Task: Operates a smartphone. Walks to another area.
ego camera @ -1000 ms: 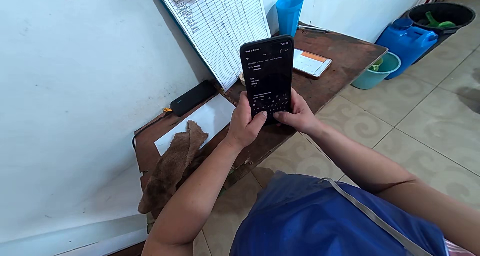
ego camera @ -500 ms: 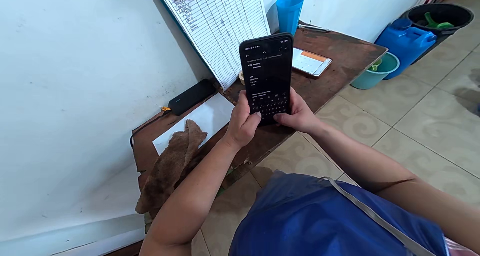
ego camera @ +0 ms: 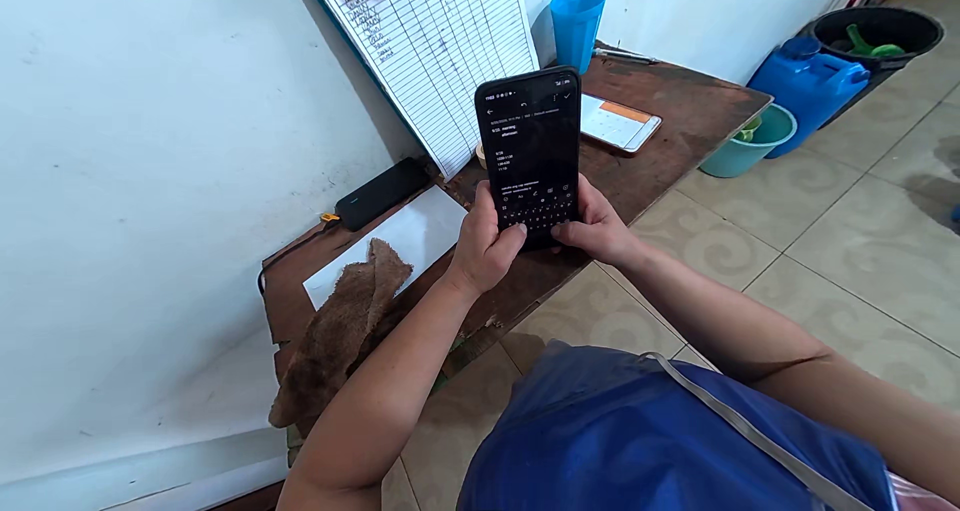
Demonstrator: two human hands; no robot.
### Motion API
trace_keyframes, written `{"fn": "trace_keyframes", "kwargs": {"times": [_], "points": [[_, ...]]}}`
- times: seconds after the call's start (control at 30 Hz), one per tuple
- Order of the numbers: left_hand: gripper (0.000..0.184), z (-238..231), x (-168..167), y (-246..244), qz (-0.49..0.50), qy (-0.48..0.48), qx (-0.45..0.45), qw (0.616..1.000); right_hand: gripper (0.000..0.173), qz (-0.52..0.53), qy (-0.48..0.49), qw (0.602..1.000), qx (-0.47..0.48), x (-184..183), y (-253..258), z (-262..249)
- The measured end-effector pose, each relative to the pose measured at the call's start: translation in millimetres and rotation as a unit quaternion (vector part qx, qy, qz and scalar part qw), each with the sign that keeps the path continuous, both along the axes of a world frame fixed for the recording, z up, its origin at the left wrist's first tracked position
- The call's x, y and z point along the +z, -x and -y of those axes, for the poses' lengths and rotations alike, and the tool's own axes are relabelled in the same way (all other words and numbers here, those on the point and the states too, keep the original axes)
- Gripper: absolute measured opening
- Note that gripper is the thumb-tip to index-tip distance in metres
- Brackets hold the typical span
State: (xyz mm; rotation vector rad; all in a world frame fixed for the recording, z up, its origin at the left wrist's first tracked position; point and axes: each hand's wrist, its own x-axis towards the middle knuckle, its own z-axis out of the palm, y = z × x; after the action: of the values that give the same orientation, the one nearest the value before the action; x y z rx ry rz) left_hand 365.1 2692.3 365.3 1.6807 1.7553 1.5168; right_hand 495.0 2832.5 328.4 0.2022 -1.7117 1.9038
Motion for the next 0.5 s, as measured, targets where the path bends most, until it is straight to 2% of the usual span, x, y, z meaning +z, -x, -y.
{"fn": "trace_keyframes", "kwargs": {"times": [0.2,0.5], "points": [[0.060,-0.4,-0.6,-0.6,-0.023,-0.009,0.017,1.000,0.063,-0.019,-0.025,0.999,0.012,0.8,0.0,0.7],[0.061,0.3,-0.8,0.0,-0.019,-0.005,0.015,1.000,0.063,0.022,-0.035,0.999,-0.024,4.1,-2.4,3.6]]}}
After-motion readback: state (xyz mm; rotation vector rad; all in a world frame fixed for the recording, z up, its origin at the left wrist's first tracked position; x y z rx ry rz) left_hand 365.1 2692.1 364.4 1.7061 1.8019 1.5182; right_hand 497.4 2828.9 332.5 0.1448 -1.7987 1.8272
